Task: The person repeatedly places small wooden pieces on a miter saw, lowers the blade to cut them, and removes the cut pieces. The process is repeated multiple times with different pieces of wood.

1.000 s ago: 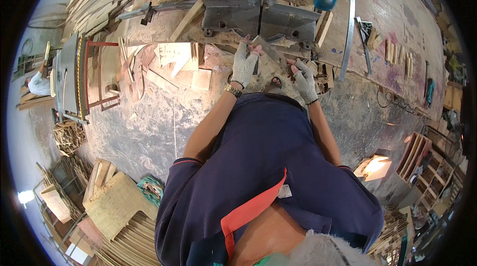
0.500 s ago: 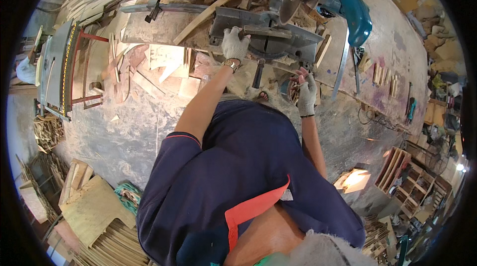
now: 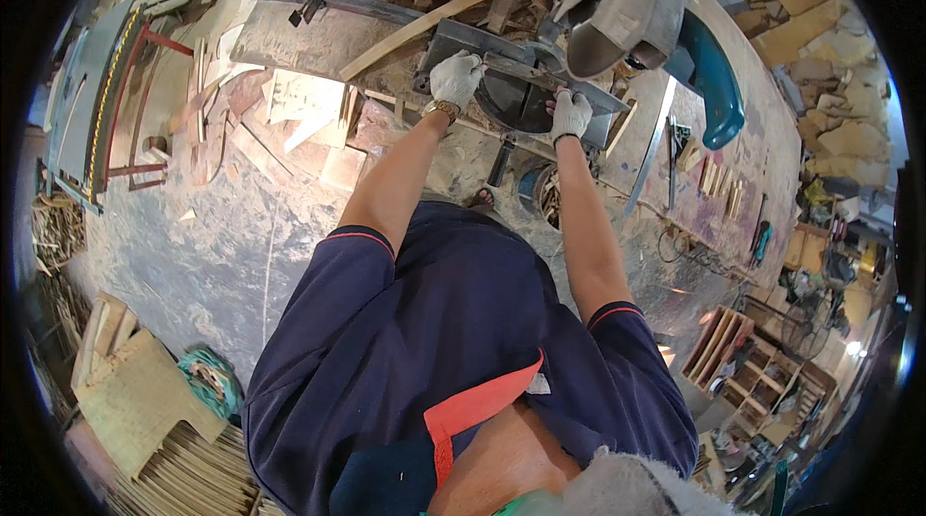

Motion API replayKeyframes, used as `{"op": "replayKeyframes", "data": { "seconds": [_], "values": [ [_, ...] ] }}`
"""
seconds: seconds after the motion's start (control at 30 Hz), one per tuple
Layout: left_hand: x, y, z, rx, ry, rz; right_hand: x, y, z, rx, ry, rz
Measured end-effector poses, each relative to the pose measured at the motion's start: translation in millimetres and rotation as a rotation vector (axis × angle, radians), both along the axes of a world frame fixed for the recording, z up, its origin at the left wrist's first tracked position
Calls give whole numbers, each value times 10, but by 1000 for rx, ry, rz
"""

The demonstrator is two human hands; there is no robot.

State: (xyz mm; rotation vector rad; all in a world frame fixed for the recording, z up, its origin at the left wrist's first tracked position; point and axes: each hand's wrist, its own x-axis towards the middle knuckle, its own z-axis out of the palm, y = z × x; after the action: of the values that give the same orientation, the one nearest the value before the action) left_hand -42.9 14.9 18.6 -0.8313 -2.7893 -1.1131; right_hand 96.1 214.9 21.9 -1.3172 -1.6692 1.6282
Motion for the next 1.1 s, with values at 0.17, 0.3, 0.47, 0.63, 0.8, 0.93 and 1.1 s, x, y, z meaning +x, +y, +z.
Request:
{"op": "replayKeyframes", "data": {
  "seconds": [0.17,0.3,0.47,0.63,0.8,0.93,1.1],
  "values": [
    [-17,109,-16,-124,-115,57,-23,26,-130,-40,51,-94],
    [-5,109,-19,-69,-65,76,-7,53,-118,-29,7,-61],
    [-12,97,-39,-34,-93,91,-20,30,-80,-12,-18,-37],
    [-17,95,-17,-43,-121,96,-14,21,-59,-3,-35,-26],
    [-26,86,14,-54,-127,94,-22,13,-37,-7,-48,-31],
    [-14,87,22,-41,-132,100,-24,3,-32,16,-59,-19],
    [6,71,39,-20,-118,100,-22,-4,-46,56,-75,-18]
  ]
}}
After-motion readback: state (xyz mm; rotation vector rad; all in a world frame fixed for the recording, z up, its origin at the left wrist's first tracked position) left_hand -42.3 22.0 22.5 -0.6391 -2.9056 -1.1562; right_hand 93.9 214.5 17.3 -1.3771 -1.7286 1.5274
